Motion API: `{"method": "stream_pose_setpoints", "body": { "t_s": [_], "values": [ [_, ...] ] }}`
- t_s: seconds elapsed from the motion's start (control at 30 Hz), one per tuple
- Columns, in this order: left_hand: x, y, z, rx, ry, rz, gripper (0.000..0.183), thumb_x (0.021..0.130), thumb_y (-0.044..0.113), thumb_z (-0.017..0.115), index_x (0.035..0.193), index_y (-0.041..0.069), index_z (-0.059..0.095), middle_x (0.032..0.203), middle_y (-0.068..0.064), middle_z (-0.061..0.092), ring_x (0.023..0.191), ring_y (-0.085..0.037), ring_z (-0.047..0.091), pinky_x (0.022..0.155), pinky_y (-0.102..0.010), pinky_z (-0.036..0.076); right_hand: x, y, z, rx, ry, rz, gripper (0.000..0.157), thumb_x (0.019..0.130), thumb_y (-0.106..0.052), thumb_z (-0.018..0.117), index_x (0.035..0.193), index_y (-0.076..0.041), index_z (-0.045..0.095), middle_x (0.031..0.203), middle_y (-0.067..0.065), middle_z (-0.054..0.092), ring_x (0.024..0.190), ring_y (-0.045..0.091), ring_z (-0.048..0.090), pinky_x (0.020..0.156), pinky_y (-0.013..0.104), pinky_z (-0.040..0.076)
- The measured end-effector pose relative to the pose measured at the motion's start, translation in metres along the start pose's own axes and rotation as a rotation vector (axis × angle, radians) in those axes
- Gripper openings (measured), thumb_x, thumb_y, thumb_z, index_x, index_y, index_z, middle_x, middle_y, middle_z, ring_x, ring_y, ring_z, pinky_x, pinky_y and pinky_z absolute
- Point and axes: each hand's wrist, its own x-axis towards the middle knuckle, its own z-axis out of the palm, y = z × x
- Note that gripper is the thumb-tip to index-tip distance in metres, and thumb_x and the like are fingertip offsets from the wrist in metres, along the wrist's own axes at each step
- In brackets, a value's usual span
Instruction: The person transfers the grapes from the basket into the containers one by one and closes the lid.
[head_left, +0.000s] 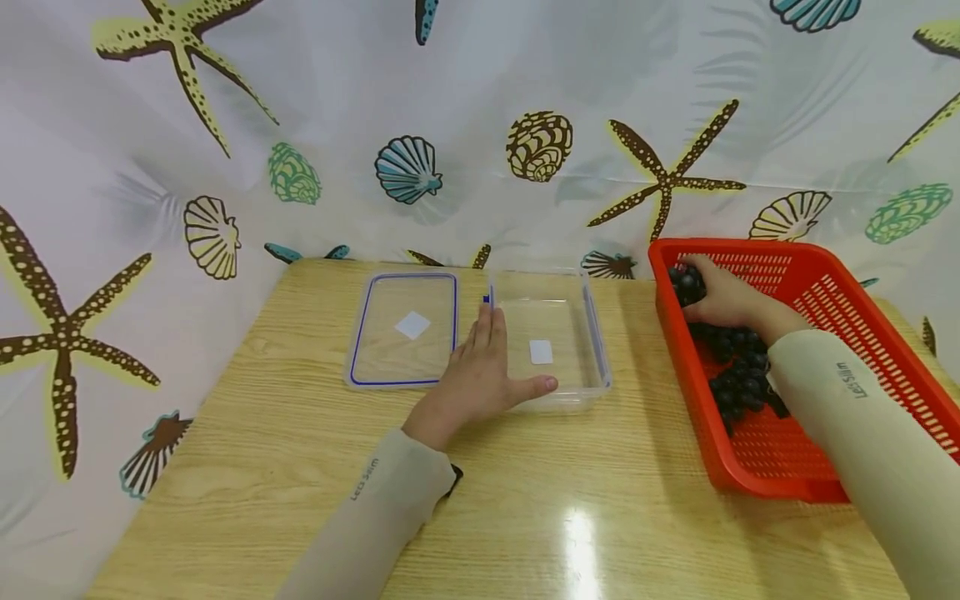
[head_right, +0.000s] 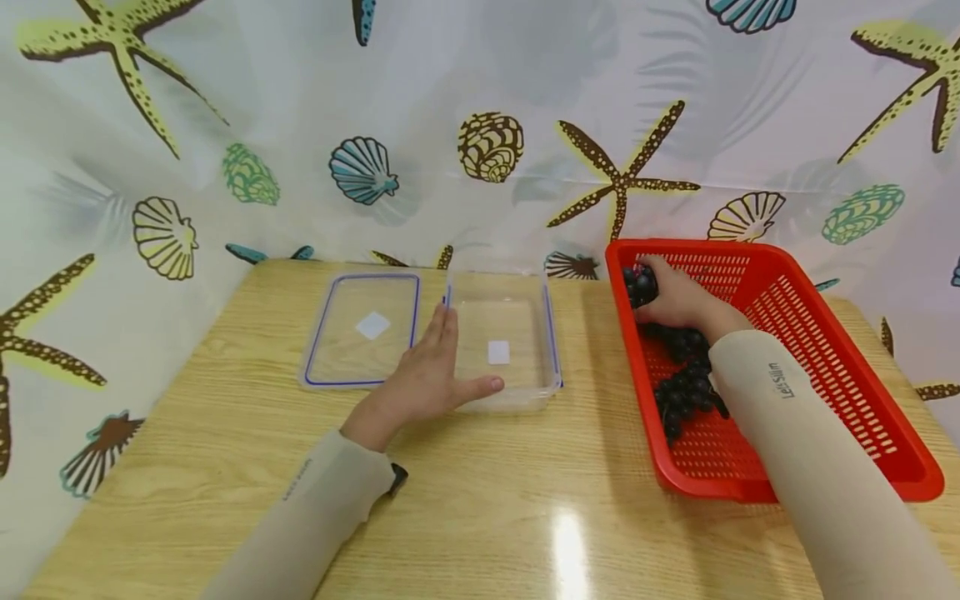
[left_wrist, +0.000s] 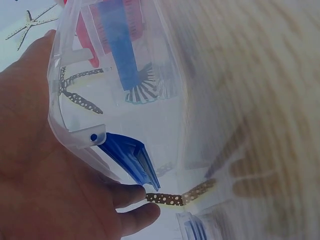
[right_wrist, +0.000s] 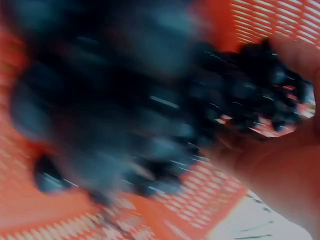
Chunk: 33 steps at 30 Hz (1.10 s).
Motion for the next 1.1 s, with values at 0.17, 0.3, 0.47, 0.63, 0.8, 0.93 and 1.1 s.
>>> {"method": "stream_pose_setpoints", "body": {
  "t_s": [0.17,0.3,0.47,0.63,0.8,0.93,1.1],
  "values": [
    [0.000,0.001,-0.001,-0.006,-0.008,0.001,0.122,0.088,0.075,0.057,0.159,0.002,-0.011,0.165,-0.016,-0.022,0.152,-0.034,-0.004,0.117,-0.061,0.011,-0.001,0.017,0.015,0.030,0.030,0.078,0.095,0.091,-0.031,0.075,0.154,0.003,0.012,0.144,0.042,0.035,0.129,0.056,0.041,0.106,0.069,0.030],
    [0.000,0.001,-0.001,-0.011,-0.014,-0.006,0.121,0.089,0.073,0.058,0.159,0.003,-0.011,0.165,-0.015,-0.022,0.152,-0.033,-0.004,0.117,-0.061,0.011,0.000,0.022,0.020,0.027,0.041,0.129,0.100,0.089,-0.040,0.076,0.153,0.002,0.011,0.142,0.041,0.038,0.125,0.057,0.044,0.105,0.069,0.031],
    [-0.001,0.001,-0.001,-0.009,-0.016,-0.009,0.122,0.088,0.074,0.058,0.160,0.003,-0.011,0.165,-0.015,-0.020,0.152,-0.032,-0.004,0.117,-0.061,0.011,0.003,0.026,0.022,0.071,0.085,0.126,0.092,0.089,-0.035,0.074,0.149,0.007,0.019,0.143,0.041,0.038,0.128,0.056,0.042,0.106,0.068,0.030],
    [-0.002,0.001,-0.001,-0.009,-0.021,-0.017,0.122,0.088,0.075,0.057,0.160,0.004,-0.011,0.165,-0.014,-0.021,0.152,-0.030,-0.004,0.117,-0.060,0.010,0.002,0.027,0.022,0.110,0.078,0.128,0.082,0.091,-0.025,0.069,0.150,0.007,0.023,0.144,0.038,0.038,0.128,0.054,0.041,0.106,0.068,0.030],
    [-0.002,0.001,-0.001,-0.021,-0.019,-0.017,0.122,0.088,0.076,0.057,0.160,0.004,-0.012,0.165,-0.013,-0.023,0.152,-0.030,-0.003,0.118,-0.059,0.010,-0.001,0.025,0.016,0.154,0.088,0.140,0.071,0.090,-0.018,0.067,0.148,0.003,0.031,0.137,0.033,0.045,0.115,0.047,0.046,0.101,0.068,0.036],
    [-0.001,0.001,-0.002,-0.019,-0.018,-0.018,0.123,0.087,0.076,0.057,0.160,0.004,-0.012,0.164,-0.013,-0.023,0.152,-0.030,-0.003,0.117,-0.060,0.011,-0.002,0.021,0.011,0.184,0.121,0.135,0.064,0.090,-0.014,0.066,0.144,0.002,0.036,0.131,0.031,0.048,0.109,0.045,0.047,0.099,0.067,0.038],
    [0.000,0.000,-0.001,-0.022,-0.020,-0.020,0.123,0.087,0.076,0.057,0.160,0.004,-0.012,0.165,-0.013,-0.023,0.152,-0.030,-0.004,0.117,-0.060,0.011,-0.004,0.016,0.007,0.125,0.164,0.100,0.050,0.086,-0.013,0.068,0.130,0.001,0.048,0.115,0.027,0.056,0.101,0.043,0.049,0.092,0.060,0.042]
  ]
}}
